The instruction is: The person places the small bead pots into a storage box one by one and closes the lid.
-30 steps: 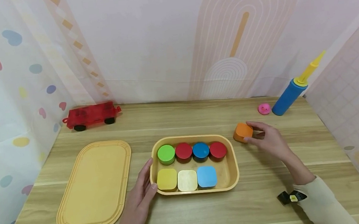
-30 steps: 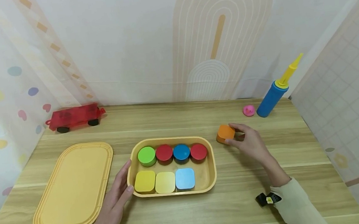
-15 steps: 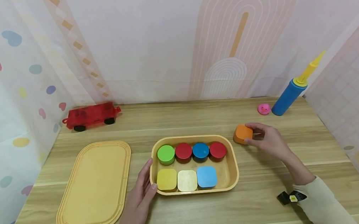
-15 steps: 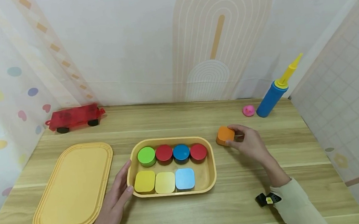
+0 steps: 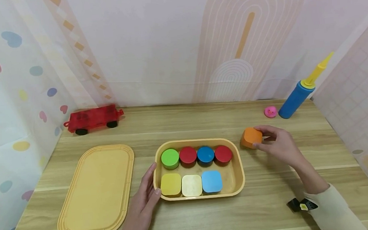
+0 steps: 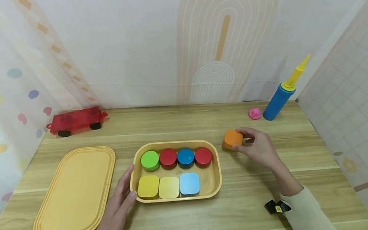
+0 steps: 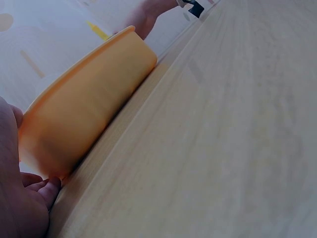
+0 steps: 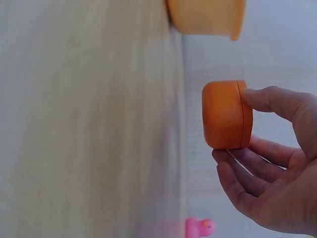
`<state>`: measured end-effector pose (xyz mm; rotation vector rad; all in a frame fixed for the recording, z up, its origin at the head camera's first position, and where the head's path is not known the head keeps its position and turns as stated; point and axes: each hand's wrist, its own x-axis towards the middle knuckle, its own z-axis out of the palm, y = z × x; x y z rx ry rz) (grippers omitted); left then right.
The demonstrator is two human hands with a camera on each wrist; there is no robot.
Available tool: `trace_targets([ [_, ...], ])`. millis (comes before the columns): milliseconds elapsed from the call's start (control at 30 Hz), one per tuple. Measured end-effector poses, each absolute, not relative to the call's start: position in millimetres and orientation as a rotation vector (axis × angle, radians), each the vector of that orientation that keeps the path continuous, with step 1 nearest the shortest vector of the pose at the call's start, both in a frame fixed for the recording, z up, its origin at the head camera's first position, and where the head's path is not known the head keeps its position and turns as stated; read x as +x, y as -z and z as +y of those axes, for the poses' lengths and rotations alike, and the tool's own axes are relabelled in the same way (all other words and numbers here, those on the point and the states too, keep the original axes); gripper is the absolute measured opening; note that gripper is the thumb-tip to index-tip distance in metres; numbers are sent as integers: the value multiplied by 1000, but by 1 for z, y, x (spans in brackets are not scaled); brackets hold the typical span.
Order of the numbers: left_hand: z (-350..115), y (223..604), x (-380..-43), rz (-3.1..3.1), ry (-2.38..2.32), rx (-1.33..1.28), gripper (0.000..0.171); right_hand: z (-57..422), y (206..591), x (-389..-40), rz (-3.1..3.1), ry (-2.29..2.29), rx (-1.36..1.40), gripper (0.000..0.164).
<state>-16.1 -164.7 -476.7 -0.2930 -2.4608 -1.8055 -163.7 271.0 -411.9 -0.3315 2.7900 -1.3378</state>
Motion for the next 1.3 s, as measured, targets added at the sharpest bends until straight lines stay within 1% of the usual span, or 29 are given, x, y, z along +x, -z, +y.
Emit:
trace_targets([
  [600,-166,479,-16,-2433,1815,-337,64,249,379,-133,2860,1463,-570,51],
  [967,-165,479,-17,-2435,1811,-331,65,228,378,-116,2863,1429,-642,51],
  [1300,-164,478,-16,-2432,1809,-334,65,215,389,-109,2844,1456,-787,54],
])
